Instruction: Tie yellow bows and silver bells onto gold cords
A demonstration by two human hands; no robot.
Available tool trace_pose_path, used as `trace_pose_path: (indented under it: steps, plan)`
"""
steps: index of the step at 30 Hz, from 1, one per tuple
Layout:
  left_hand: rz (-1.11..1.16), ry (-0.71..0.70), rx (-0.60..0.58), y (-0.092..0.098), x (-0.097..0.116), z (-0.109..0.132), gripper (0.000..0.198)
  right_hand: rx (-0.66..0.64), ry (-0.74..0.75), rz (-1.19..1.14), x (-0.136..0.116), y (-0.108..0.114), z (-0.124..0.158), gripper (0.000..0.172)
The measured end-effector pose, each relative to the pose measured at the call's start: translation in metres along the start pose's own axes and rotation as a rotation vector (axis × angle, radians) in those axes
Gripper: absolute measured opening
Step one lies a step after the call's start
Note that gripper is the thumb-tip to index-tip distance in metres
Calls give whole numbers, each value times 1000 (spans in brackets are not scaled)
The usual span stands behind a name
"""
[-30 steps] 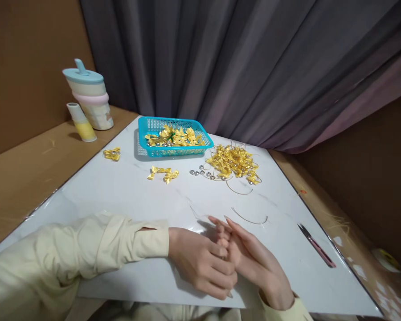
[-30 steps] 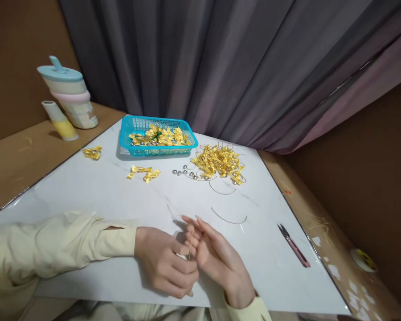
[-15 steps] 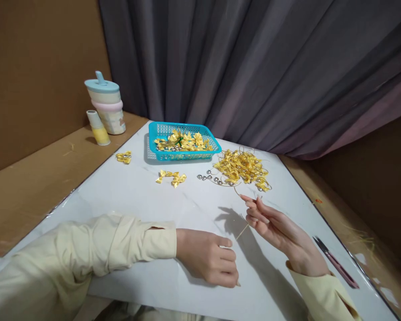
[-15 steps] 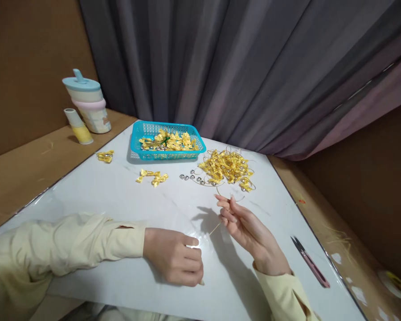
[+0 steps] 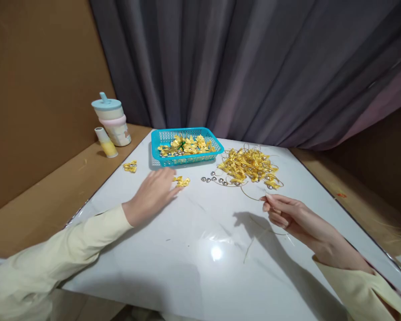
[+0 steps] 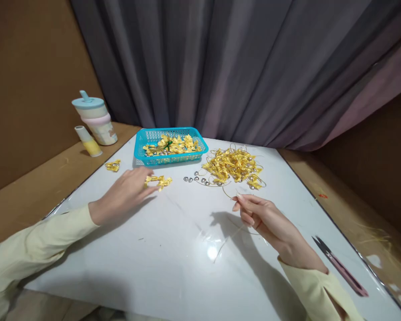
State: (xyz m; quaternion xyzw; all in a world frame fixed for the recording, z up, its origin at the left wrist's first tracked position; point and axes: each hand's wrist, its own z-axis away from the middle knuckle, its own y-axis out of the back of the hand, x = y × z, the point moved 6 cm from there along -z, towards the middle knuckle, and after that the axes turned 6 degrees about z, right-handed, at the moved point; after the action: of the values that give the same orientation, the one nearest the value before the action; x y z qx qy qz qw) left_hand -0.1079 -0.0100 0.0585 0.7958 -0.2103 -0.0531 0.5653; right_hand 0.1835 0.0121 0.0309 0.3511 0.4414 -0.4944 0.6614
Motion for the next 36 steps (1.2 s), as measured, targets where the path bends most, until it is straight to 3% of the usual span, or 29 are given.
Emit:
trace_pose_path:
  steps: [2, 5, 10, 14, 17, 20, 24, 27, 29, 32, 36]
  plan:
    - [-5, 176, 8, -3, -31, 5, 37, 14, 19, 21, -2, 2, -1, 27]
    - [62, 236, -29, -16, -51, 10, 39, 28, 42, 13, -7, 0, 0, 33]
    - [144, 249, -94, -31, -56, 11, 21, 43, 128, -1, -16, -6, 2, 38]
    - [235, 304, -123, -25, -58, 10, 20, 78, 219, 124, -17, -10, 2, 27]
    - [474, 413, -160, -17, -54, 10, 22, 92, 293, 239, -16, -19, 3, 24]
    - [959, 554, -342, -21, -35, 13, 24, 44, 359, 409, -13, -39, 6, 26]
    - [1462, 665, -679, -34, 12, 16, 16, -111, 386, 505, -5, -70, 13, 29]
    - [1627, 697, -919, -49, 45, 16, 11, -302, 317, 388, 5, -86, 18, 33]
    - [1664, 676, -1011, -59, 61, 13, 9, -397, 269, 303, 11, -91, 19, 33]
    - [1709, 605, -1034, -70, 75, 6, 11, -421, 239, 235, 16, -88, 18, 32]
    - [1786, 417, -820, -76, 81, -1, 28, -408, 188, 176, 21, -83, 15, 34]
